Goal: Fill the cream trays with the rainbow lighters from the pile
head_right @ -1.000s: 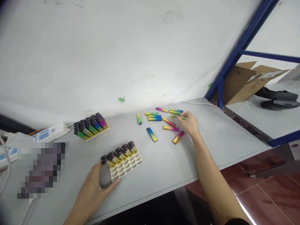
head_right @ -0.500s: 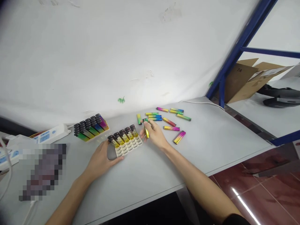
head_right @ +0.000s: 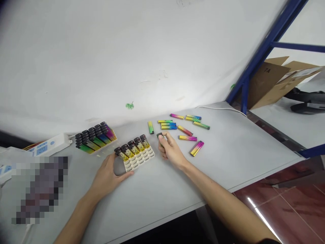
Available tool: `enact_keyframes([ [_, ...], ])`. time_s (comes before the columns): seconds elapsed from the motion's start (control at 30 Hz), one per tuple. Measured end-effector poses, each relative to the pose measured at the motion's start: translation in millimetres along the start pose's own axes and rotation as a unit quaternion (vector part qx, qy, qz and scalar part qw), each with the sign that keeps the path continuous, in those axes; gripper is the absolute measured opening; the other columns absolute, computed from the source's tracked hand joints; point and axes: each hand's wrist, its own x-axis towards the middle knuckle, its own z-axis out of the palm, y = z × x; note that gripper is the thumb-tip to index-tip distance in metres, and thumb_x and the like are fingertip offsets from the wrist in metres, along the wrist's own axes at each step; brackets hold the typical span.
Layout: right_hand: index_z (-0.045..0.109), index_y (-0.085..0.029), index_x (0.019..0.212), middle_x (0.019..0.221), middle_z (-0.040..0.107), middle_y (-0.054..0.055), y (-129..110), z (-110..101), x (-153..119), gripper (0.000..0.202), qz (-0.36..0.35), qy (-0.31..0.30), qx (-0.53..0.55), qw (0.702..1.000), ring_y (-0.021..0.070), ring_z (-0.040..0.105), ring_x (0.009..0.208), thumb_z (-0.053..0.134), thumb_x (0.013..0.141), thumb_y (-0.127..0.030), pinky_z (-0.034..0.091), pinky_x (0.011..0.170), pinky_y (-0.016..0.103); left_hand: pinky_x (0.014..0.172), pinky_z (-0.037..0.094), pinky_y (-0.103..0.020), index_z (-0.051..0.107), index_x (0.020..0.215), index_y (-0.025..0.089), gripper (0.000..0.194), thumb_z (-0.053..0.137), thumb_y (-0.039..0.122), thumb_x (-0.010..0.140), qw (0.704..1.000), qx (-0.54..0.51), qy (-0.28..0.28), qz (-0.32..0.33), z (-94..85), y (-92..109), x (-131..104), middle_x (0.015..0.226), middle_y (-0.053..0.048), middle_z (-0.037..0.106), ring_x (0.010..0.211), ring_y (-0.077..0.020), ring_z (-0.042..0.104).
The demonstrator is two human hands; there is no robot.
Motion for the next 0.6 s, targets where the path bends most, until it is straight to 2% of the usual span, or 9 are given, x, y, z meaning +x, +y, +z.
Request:
enact_keyframes([
  [0.07, 0.043, -0.022, 0.073, 0.055, 0.024, -0.009, 2.3, 0.2, -0.6, 0.048, 0.026, -0.006, 0.015, 1.000, 0.0069, 0.017, 0.044, 0.042, 0.095, -0.064, 0.016, 0.042, 0.021, 0.104, 0.048, -0.051, 0.038, 0.146, 0.017, 0.091, 0.070, 0.065, 0.075, 1.000, 0.001, -0.004, -0.005, 0.1, 0.3, 0.3, 0.136, -0.016, 0.057, 0.128, -0.0380, 0.054],
  [0.17, 0.035, -0.020, 0.057, 0.052, 0.019, -0.008, 5.2, -0.1, -0.6, 0.057, 0.050, 0.014, 0.009, 0.999, 0.0072, 0.013, 0.046, 0.037, 0.096, -0.063, 0.011, 0.044, 0.024, 0.104, 0.047, -0.051, 0.039, 0.145, 0.017, 0.091, 0.070, 0.064, 0.075, 1.000, -0.001, -0.005, -0.006, 0.2, 0.7, -0.1, 0.136, -0.016, 0.057, 0.128, -0.0379, 0.054],
  [0.47, 0.035, -0.022, 0.049, 0.046, 0.020, -0.006, 3.1, 3.7, -0.6, 0.050, 0.072, 0.043, 0.007, 0.996, 0.0084, 0.012, 0.042, 0.031, 0.095, -0.043, 0.010, 0.044, 0.026, 0.107, 0.045, -0.049, 0.036, 0.147, 0.015, 0.094, 0.069, 0.066, 0.076, 1.000, 0.005, -0.014, -0.013, 0.9, 0.9, -1.0, 0.139, -0.017, 0.055, 0.131, -0.0371, 0.052],
  [0.6, 0.034, -0.022, 0.048, 0.045, 0.019, -0.006, 1.3, 4.6, -1.0, 0.050, 0.074, 0.054, 0.014, 0.996, 0.0084, 0.010, 0.042, 0.031, 0.094, -0.041, 0.010, 0.043, 0.026, 0.108, 0.045, -0.050, 0.036, 0.147, 0.014, 0.093, 0.069, 0.065, 0.076, 1.000, 0.006, -0.020, -0.021, -0.1, 2.4, -0.8, 0.140, -0.017, 0.054, 0.132, -0.0376, 0.051],
])
